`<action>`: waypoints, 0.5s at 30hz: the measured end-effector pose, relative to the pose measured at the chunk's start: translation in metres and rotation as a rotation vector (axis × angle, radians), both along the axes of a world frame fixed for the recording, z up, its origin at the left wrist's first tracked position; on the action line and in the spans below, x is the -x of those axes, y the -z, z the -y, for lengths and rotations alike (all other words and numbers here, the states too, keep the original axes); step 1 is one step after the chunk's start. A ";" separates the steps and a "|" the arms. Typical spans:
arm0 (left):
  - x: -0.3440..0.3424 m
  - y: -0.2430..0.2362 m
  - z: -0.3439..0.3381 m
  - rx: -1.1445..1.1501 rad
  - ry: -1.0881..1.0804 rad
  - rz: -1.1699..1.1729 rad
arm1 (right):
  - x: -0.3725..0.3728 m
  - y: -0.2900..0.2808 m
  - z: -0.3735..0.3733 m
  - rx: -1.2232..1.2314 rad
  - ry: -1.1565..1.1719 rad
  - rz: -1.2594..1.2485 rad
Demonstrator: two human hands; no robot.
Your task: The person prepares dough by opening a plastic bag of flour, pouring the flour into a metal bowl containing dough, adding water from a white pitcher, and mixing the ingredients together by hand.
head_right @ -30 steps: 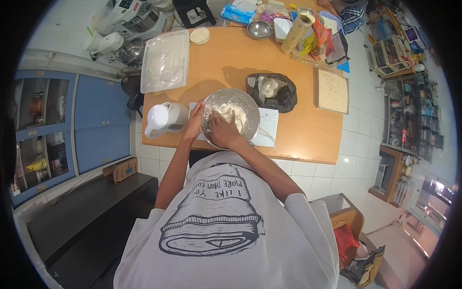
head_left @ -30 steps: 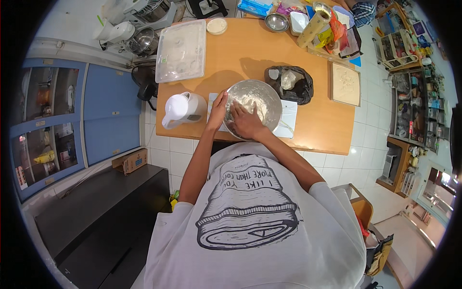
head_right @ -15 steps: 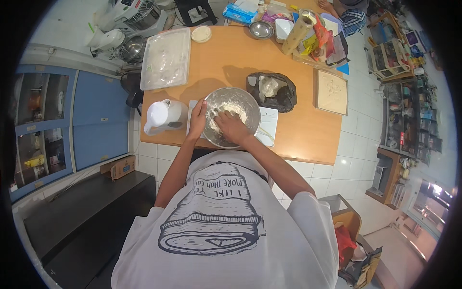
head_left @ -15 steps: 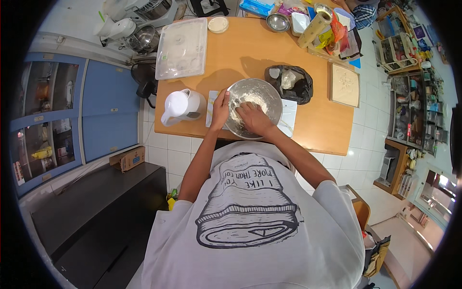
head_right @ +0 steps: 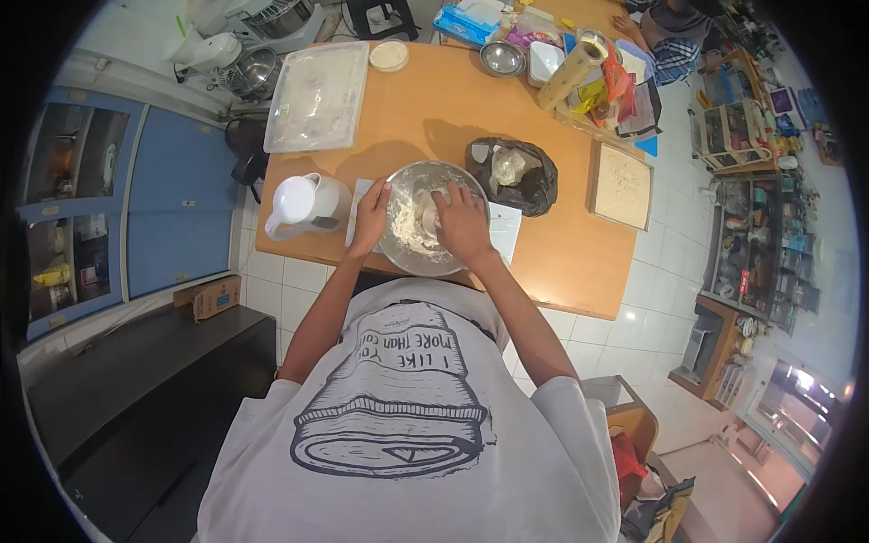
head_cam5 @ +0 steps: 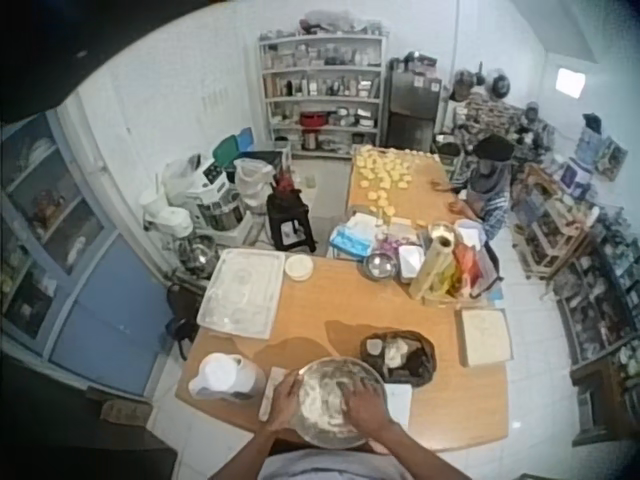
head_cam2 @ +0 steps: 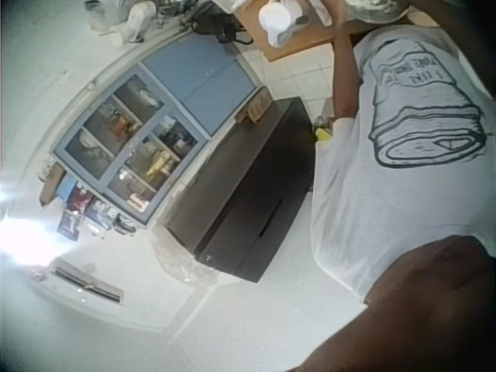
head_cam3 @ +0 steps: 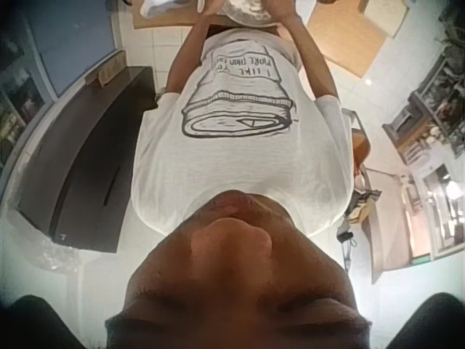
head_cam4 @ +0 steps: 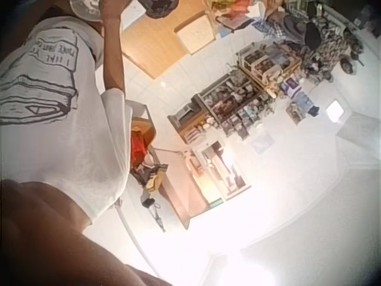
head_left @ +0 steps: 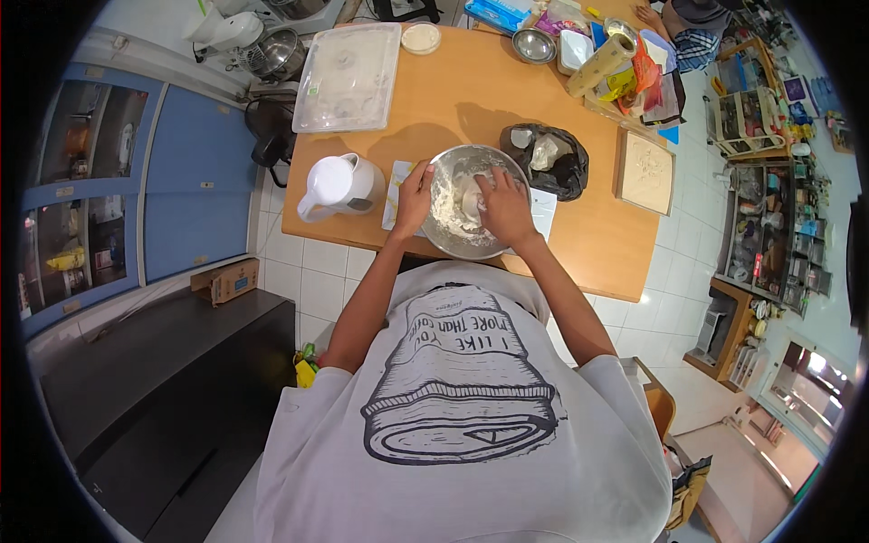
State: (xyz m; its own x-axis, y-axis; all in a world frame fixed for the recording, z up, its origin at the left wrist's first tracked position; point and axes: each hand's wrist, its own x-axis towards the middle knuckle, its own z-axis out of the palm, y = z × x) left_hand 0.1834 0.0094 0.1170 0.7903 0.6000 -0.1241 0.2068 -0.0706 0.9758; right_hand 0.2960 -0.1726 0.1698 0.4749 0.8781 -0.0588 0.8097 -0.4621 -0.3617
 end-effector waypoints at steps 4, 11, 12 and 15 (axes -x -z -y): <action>-0.004 0.007 -0.001 -0.102 -0.032 -0.036 | -0.017 0.017 0.017 -0.107 -0.035 -0.152; -0.005 0.000 -0.001 -0.120 -0.003 -0.143 | -0.014 0.004 0.013 0.124 -0.241 -0.067; -0.005 0.001 -0.001 -0.123 -0.007 -0.143 | -0.010 0.012 0.012 0.110 -0.260 0.000; -0.005 0.004 0.004 -0.172 -0.055 -0.052 | 0.002 0.022 0.009 0.136 -0.308 0.042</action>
